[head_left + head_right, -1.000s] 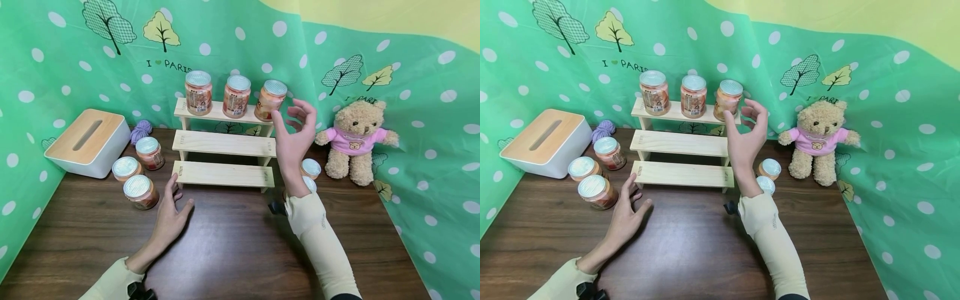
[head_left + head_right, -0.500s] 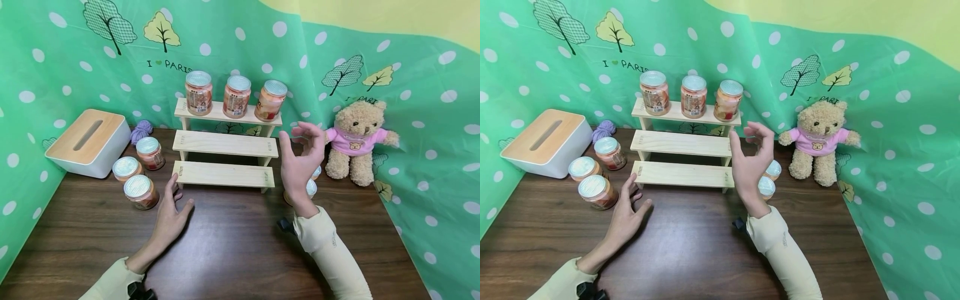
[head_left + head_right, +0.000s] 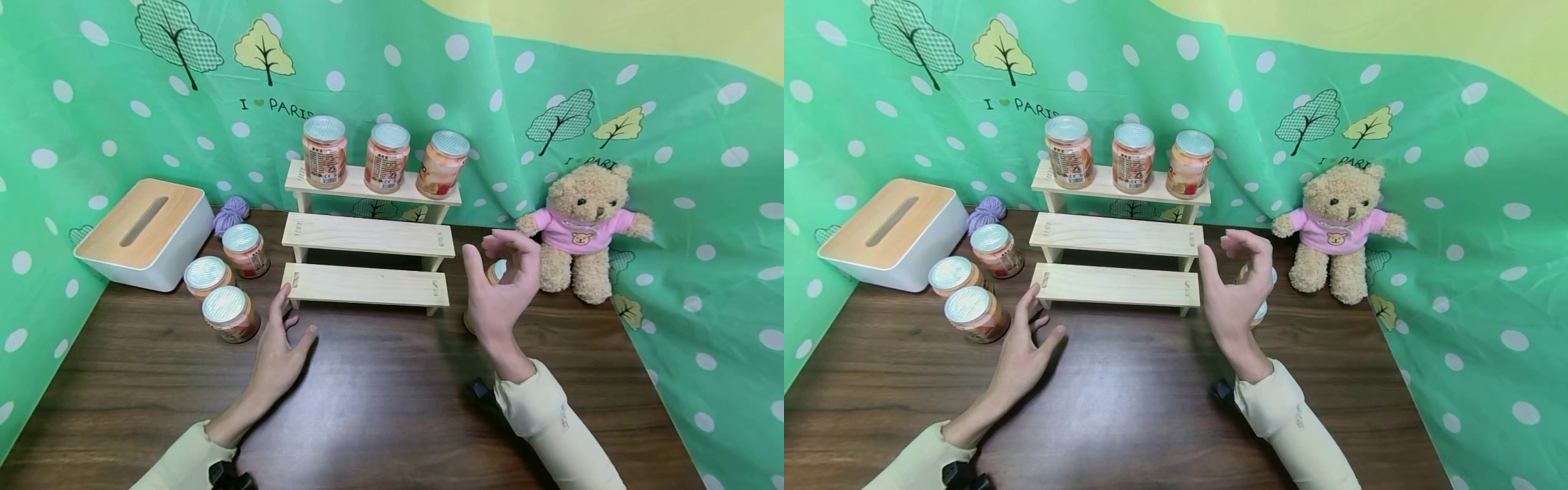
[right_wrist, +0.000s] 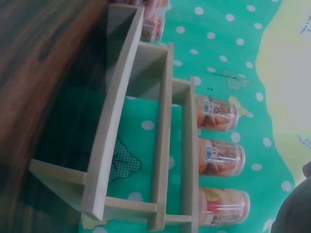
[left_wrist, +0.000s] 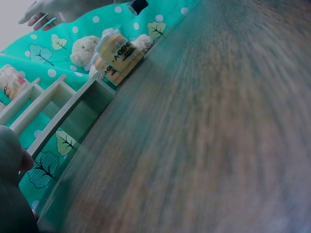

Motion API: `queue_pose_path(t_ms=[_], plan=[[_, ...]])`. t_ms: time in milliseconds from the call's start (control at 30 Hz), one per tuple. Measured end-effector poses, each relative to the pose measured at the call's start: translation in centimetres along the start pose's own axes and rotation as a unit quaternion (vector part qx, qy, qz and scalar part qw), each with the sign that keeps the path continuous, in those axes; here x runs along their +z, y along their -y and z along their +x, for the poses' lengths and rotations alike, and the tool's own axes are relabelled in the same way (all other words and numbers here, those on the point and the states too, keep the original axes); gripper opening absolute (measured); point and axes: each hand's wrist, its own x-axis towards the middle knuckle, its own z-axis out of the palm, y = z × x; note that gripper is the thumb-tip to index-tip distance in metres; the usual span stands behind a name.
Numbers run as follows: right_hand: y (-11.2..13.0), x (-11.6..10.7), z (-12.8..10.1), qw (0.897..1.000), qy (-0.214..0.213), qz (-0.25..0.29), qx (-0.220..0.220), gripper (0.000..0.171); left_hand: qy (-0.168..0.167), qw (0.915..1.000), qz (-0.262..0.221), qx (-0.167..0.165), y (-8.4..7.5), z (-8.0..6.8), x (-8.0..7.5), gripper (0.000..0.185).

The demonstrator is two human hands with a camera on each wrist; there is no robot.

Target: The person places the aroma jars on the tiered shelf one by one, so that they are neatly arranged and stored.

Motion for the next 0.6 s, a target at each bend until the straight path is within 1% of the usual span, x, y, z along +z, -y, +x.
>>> queue_pose_path(t_ms=[167,600], plan=[[0.1,-1.1,-0.5,1.0,0.007,-0.007,0.001,0.044,0.001,1.0,0.003,-0.003,0.0,0.0,0.0,0.095],[-0.2,-3.9,-1.7,0.999,0.01,-0.026,0.016,0.039,-0.002,1.0,-0.003,0.004,0.9,0.0,0.1,0.096]])
